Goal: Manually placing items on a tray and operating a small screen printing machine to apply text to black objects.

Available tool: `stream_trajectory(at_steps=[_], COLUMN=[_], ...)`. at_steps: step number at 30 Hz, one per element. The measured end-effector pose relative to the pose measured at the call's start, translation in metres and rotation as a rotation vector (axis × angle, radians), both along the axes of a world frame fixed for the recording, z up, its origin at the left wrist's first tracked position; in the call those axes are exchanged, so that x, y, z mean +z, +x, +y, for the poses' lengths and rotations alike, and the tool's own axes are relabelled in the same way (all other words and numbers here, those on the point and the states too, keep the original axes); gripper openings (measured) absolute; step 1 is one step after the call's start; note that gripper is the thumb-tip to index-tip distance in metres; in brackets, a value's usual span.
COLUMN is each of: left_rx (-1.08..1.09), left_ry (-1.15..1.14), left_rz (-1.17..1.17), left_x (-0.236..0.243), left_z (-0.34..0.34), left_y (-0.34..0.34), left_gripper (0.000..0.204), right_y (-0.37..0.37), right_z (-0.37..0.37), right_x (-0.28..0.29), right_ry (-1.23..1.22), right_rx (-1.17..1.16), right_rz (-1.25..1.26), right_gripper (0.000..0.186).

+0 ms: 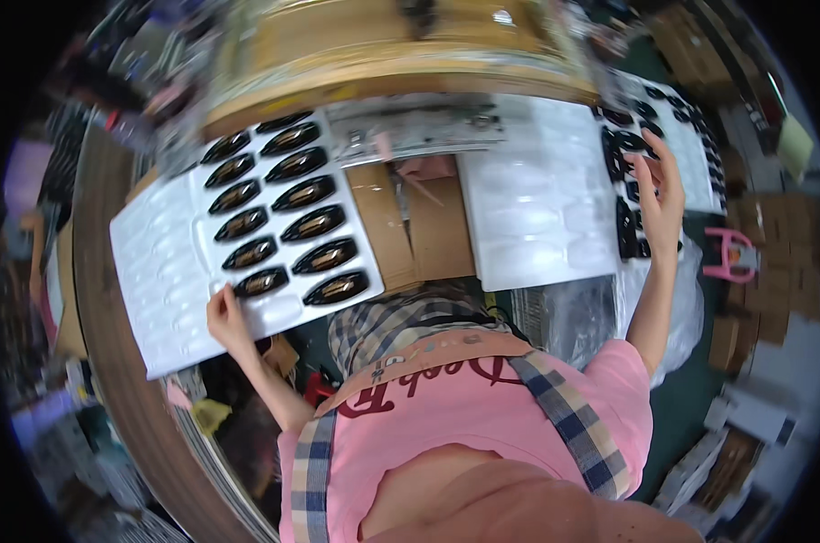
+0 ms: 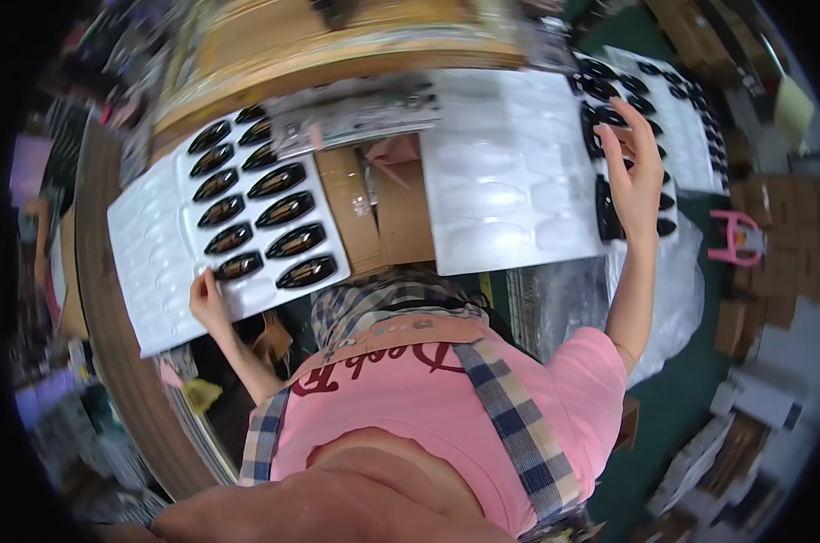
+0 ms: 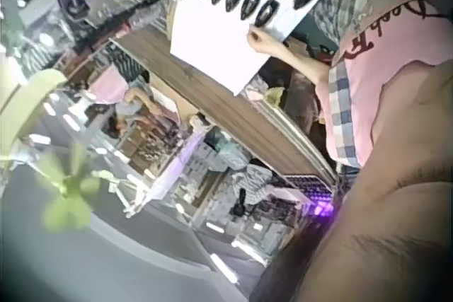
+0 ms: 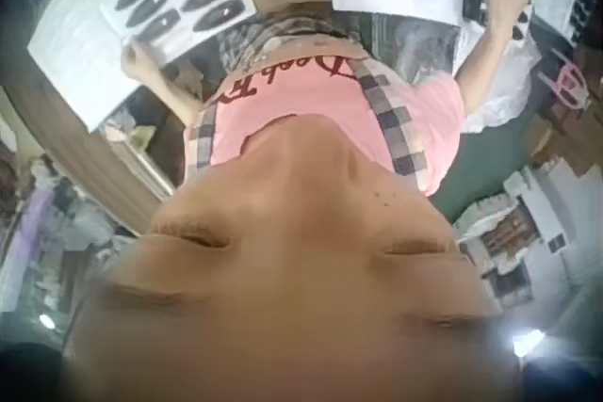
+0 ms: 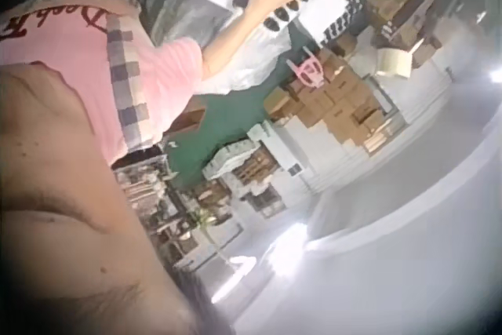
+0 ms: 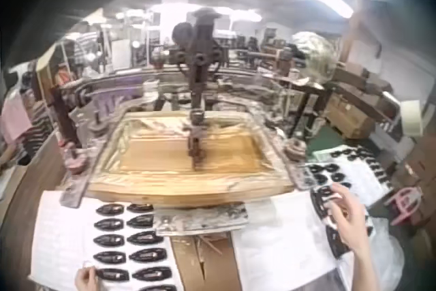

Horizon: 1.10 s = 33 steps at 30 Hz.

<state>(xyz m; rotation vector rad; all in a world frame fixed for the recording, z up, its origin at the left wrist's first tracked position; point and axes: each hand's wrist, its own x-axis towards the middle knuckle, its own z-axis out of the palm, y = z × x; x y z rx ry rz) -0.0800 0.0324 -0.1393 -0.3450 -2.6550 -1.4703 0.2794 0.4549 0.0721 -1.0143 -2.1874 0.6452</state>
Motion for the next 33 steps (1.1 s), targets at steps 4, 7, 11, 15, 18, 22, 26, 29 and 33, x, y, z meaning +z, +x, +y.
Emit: stream_trajectory(at_steps=[4, 7, 11, 15, 18, 22, 26, 29, 33], left_rx=[0.095, 0.042, -0.181, -0.459, -0.718, -0.812, -0.843, -0.863, -0.751], left_ry=[-0.053, 0.026, 0.193, 0.185, 0.127, 0.135, 0.215, 0.412, 0.606], left_rz=[0.129, 0.214, 0.233, 0.277, 0.346, 0.765, 0.486, 0.192, -0.051], left_x=[0.026, 0.053, 0.094, 0.135, 0.146, 0.126, 0.146, 0.170, 0.179], left_z=[0.020, 0.044, 0.104, 0.174, 0.222, 0.287, 0.308, 0.293, 0.235], left_y=[0.011, 0.013, 0.008, 0.002, -0.013, -0.034, -0.031, -0.033, -0.040], left_gripper=[0.017, 0.015, 0.014, 0.014, 0.017, 0.017, 0.018, 0.019, 0.021], right_y=[0.049, 0.069, 0.089, 0.067, 0.038, -0.035, -0.084, -0.135, -0.187], right_z=[-0.009, -0.021, -0.019, -0.027, -0.011, -0.007, 0.004, -0.003, -0.016], right_x=[-0.012, -0.036, -0.057, -0.033, -0.023, -0.003, -0.017, -0.022, -0.033], right_ry=[0.162, 0.097, 0.060, -0.065, 0.041, 0.158, -0.172, -0.166, 0.126], right_rx=[-0.189, -0.290, -0.257, -0.303, -0.033, 0.276, 0.435, 0.515, 0.598], right_rz=[-0.431, -0.746, -0.609, -0.256, -0.031, -0.008, 0.029, 0.010, -0.131], right_gripper=[0.035, 0.047, 0.042, 0.039, 0.026, 0.026, 0.041, 0.038, 0.045])
